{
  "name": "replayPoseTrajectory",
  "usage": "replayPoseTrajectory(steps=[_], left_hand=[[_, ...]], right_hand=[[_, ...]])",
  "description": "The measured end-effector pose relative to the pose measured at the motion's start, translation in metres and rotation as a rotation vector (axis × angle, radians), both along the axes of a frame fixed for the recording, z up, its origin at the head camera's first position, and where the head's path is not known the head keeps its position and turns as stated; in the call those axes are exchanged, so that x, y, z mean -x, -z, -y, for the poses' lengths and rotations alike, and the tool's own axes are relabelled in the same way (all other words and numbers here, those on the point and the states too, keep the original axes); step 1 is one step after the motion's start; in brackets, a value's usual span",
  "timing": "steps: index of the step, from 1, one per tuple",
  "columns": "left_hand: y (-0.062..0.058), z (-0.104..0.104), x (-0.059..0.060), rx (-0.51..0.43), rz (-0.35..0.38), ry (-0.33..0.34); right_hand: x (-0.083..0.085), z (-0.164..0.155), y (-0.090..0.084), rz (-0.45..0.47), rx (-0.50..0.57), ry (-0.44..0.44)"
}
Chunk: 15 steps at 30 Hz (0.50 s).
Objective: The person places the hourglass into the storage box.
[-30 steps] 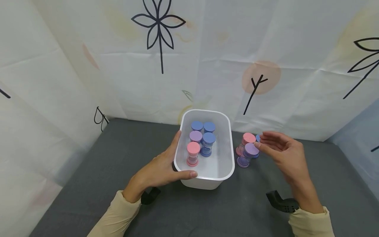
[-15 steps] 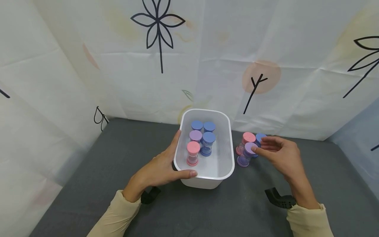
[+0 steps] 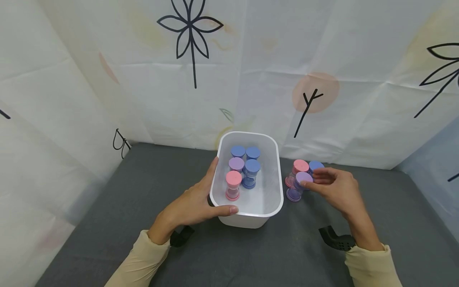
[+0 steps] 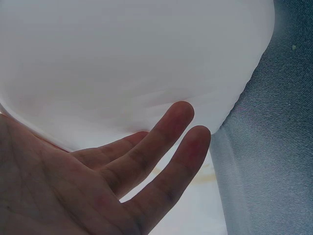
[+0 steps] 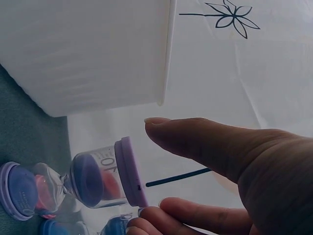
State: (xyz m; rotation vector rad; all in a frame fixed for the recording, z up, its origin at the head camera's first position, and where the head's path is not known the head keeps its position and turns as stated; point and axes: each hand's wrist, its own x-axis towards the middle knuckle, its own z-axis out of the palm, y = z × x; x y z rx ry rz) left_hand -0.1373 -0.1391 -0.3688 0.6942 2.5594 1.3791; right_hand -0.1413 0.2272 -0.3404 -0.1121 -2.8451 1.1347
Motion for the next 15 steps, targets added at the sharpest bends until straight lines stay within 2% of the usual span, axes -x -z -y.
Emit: replayPoseTrajectory(steps=[7, 15], left_hand=[[0.0009, 0.0006, 0.0005, -0.014, -0.005, 0.003], [-0.0002, 0.0004, 0.0006, -0.020, -0.002, 0.005]], right_hand=[[0.0036, 0.0019, 0.0052, 0.034, -0.005, -0.023], [0.0061, 0.0067, 0.0094, 0.030, -0.016, -0.026]])
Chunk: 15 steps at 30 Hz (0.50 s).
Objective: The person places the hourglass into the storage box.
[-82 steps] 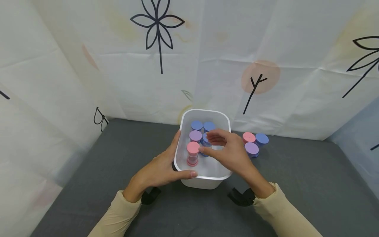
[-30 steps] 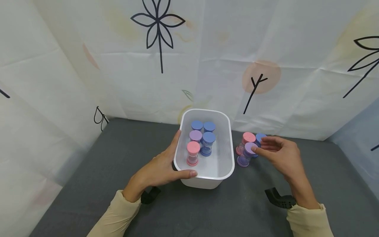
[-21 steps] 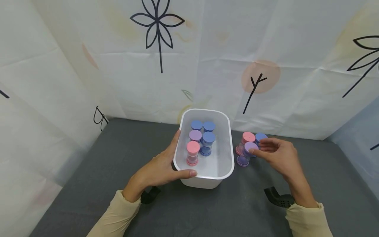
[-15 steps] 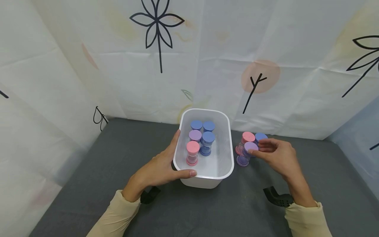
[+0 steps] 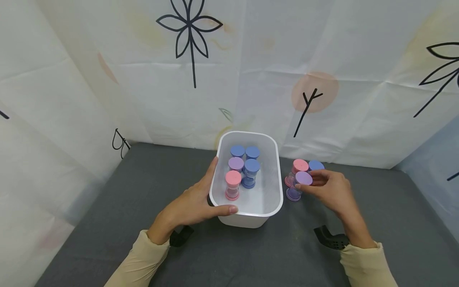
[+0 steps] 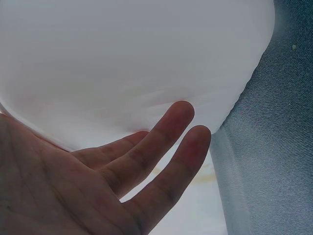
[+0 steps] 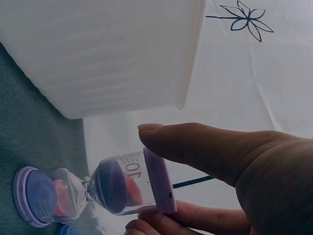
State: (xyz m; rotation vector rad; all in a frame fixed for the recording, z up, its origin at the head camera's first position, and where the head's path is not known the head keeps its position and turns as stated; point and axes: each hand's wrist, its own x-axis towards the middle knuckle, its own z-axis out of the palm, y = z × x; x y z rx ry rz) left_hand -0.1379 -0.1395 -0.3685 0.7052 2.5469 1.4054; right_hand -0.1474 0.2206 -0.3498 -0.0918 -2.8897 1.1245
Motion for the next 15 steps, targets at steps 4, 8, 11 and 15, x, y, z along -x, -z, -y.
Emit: replayPoseTrajectory(steps=[4, 8, 11, 15], left_hand=[[-0.0006, -0.0003, 0.0000, -0.004, -0.002, 0.007], [-0.0005, -0.0001, 0.0001, -0.008, -0.006, 0.006], [-0.0007, 0.0000, 0.0001, -0.012, -0.010, 0.009], [-0.0014, -0.0001, -0.0003, -0.010, -0.015, 0.010]], right_hand=[[0.0012, 0.0018, 0.0024, -0.010, -0.021, 0.008], [0.0018, 0.0032, 0.0040, -0.027, -0.033, 0.022], [0.0009, 0.0037, 0.0033, -0.035, -0.046, 0.024], [-0.0044, 0.0039, -0.0040, -0.039, -0.051, 0.017]])
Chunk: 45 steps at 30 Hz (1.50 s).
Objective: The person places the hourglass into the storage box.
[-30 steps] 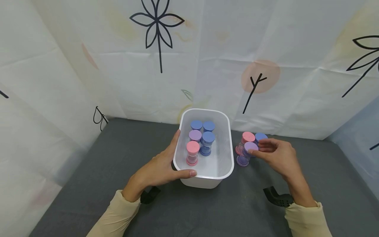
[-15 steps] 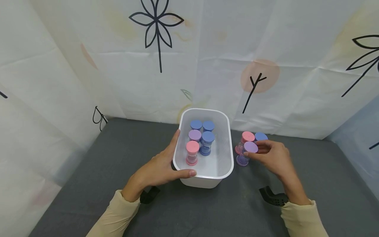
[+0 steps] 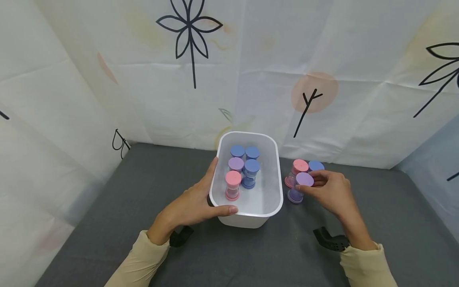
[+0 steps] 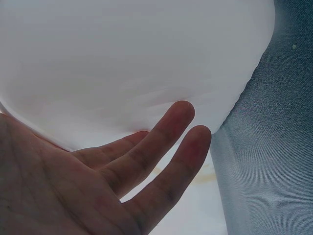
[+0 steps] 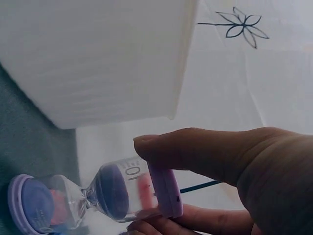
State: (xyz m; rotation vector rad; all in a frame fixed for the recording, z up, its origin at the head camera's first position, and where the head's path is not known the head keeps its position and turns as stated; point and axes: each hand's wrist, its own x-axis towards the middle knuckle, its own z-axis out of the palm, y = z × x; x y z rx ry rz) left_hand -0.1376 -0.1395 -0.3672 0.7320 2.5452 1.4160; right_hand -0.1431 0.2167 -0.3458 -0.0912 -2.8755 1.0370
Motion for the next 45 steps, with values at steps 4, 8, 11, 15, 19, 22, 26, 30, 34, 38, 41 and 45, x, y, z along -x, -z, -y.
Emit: replayPoseTrajectory(steps=[4, 8, 11, 15, 19, 22, 26, 30, 34, 38, 41, 45], left_hand=[[-0.001, 0.000, -0.001, 0.005, 0.007, -0.006], [-0.001, 0.000, -0.001, 0.014, 0.013, -0.013], [-0.001, 0.000, -0.001, 0.023, 0.014, -0.016], [-0.001, 0.000, -0.001, 0.018, 0.013, -0.012], [0.000, 0.000, -0.001, 0.013, 0.010, -0.008], [0.000, 0.000, 0.000, 0.012, 0.010, -0.005], [0.000, 0.000, 0.000, 0.012, 0.008, -0.002], [0.001, -0.001, 0.000, 0.007, 0.005, 0.003], [0.001, -0.001, 0.000, 0.011, 0.006, 0.000], [0.000, -0.001, 0.000, 0.013, 0.006, -0.003], [0.000, -0.001, 0.000, 0.010, 0.006, -0.003], [0.000, -0.001, 0.000, 0.007, 0.002, 0.002]], right_hand=[[-0.010, -0.001, -0.014, -0.031, 0.013, 0.002], [-0.020, -0.002, -0.027, -0.061, 0.066, 0.014], [-0.027, -0.002, -0.034, -0.079, 0.110, 0.034], [-0.034, 0.001, -0.042, -0.132, 0.146, 0.067], [-0.042, 0.004, -0.049, -0.191, 0.218, 0.082], [-0.050, 0.008, -0.054, -0.229, 0.277, 0.085], [-0.057, 0.013, -0.059, -0.302, 0.320, 0.100], [-0.062, 0.017, -0.064, -0.386, 0.374, 0.099], [-0.065, 0.021, -0.068, -0.422, 0.433, 0.088], [-0.066, 0.025, -0.070, -0.457, 0.555, 0.060], [-0.066, 0.029, -0.070, -0.500, 0.673, 0.003], [-0.067, 0.033, -0.069, -0.526, 0.740, -0.065]])
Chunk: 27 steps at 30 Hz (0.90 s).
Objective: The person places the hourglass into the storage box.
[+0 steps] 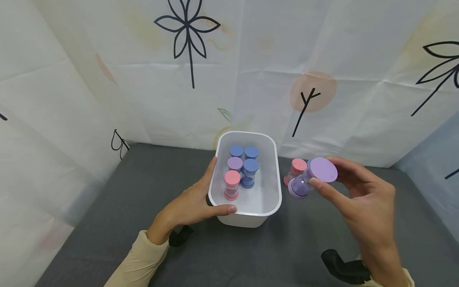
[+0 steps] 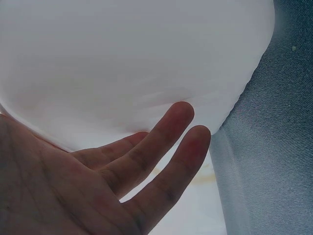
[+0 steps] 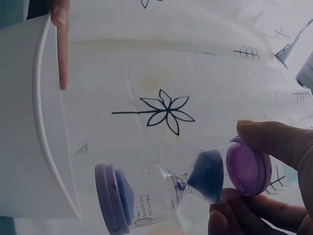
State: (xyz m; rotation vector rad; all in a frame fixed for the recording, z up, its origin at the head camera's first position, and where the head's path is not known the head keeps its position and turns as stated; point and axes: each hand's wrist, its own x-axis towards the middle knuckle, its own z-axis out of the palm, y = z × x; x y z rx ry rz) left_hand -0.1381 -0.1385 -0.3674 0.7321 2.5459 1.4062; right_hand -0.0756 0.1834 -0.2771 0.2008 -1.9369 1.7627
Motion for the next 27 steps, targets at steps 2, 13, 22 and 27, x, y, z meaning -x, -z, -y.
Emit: replayPoseTrajectory(steps=[2, 13, 22, 27], left_hand=[[0.000, 0.000, 0.000, -0.004, -0.002, 0.002], [0.001, 0.000, 0.001, -0.026, -0.006, 0.016], [0.001, -0.001, 0.002, -0.054, -0.010, 0.034], [0.000, 0.000, 0.001, -0.048, -0.006, 0.026]], right_hand=[[-0.001, 0.002, 0.000, 0.003, 0.007, -0.016], [0.001, 0.010, 0.009, -0.165, 0.105, -0.218], [0.010, 0.022, 0.015, -0.215, 0.122, -0.295], [0.013, 0.027, 0.017, -0.105, 0.041, -0.241]])
